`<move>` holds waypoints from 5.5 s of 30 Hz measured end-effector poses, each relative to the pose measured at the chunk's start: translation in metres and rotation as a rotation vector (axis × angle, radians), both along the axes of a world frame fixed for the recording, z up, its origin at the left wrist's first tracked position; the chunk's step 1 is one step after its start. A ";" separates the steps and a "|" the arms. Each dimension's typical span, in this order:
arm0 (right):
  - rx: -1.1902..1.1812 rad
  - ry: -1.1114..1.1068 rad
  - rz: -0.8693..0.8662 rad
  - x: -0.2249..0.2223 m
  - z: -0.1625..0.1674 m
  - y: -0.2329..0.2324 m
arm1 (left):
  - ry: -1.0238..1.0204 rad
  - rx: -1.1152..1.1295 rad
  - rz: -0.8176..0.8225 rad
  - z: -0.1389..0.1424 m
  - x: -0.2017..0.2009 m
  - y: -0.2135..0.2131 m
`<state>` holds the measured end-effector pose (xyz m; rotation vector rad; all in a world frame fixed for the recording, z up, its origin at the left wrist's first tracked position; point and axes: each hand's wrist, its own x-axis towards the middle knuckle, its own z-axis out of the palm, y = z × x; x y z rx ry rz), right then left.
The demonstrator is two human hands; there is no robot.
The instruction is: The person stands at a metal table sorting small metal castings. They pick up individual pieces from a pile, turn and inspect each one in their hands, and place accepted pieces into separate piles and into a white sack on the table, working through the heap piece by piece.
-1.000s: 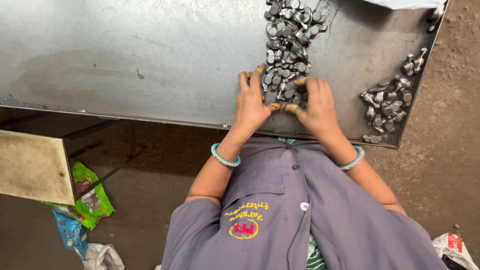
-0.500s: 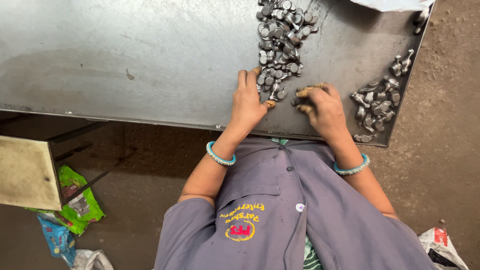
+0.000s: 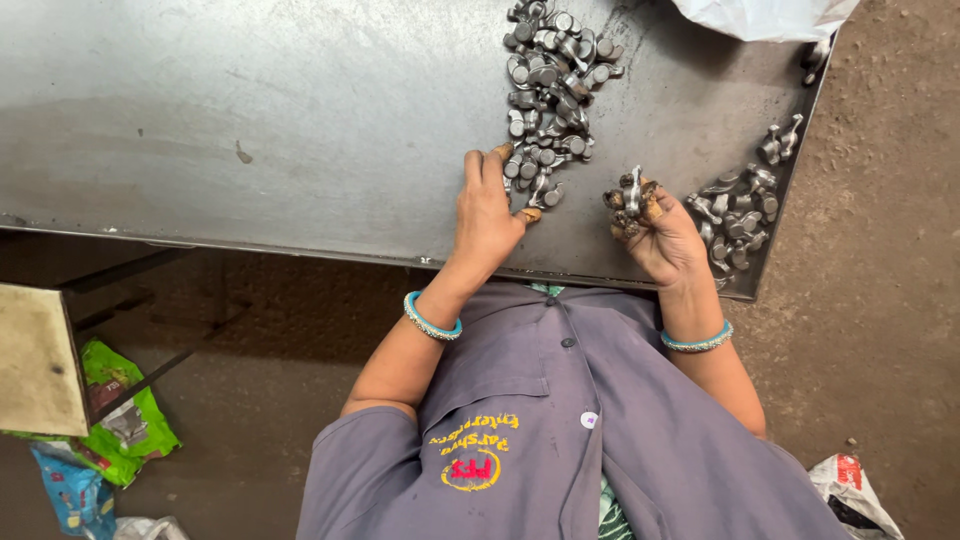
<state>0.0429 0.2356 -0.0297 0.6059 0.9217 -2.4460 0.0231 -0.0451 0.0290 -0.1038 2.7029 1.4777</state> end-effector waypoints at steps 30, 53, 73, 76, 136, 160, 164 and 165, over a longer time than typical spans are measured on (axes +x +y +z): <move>1.448 0.739 0.497 0.001 0.051 -0.075 | -0.091 0.018 -0.053 -0.012 0.009 -0.009; 0.348 0.201 0.468 -0.024 0.047 0.009 | 0.114 0.158 -0.128 -0.013 0.018 0.022; 1.649 1.010 0.427 0.017 0.066 -0.082 | 0.070 0.343 0.017 -0.013 0.006 0.011; 1.605 1.077 0.428 0.017 0.059 -0.084 | 0.088 0.320 0.027 -0.015 0.007 0.011; 1.749 0.730 0.309 -0.016 0.053 -0.067 | 0.022 0.045 -0.061 -0.008 0.020 0.016; 0.576 0.303 0.754 -0.025 0.070 -0.029 | 0.234 0.004 -0.013 -0.020 0.018 0.027; 0.451 0.468 0.040 -0.053 0.099 -0.023 | 0.026 0.196 0.051 -0.024 0.013 0.024; 0.205 0.413 -0.192 -0.058 0.106 -0.020 | -0.060 0.277 0.058 -0.026 0.012 0.022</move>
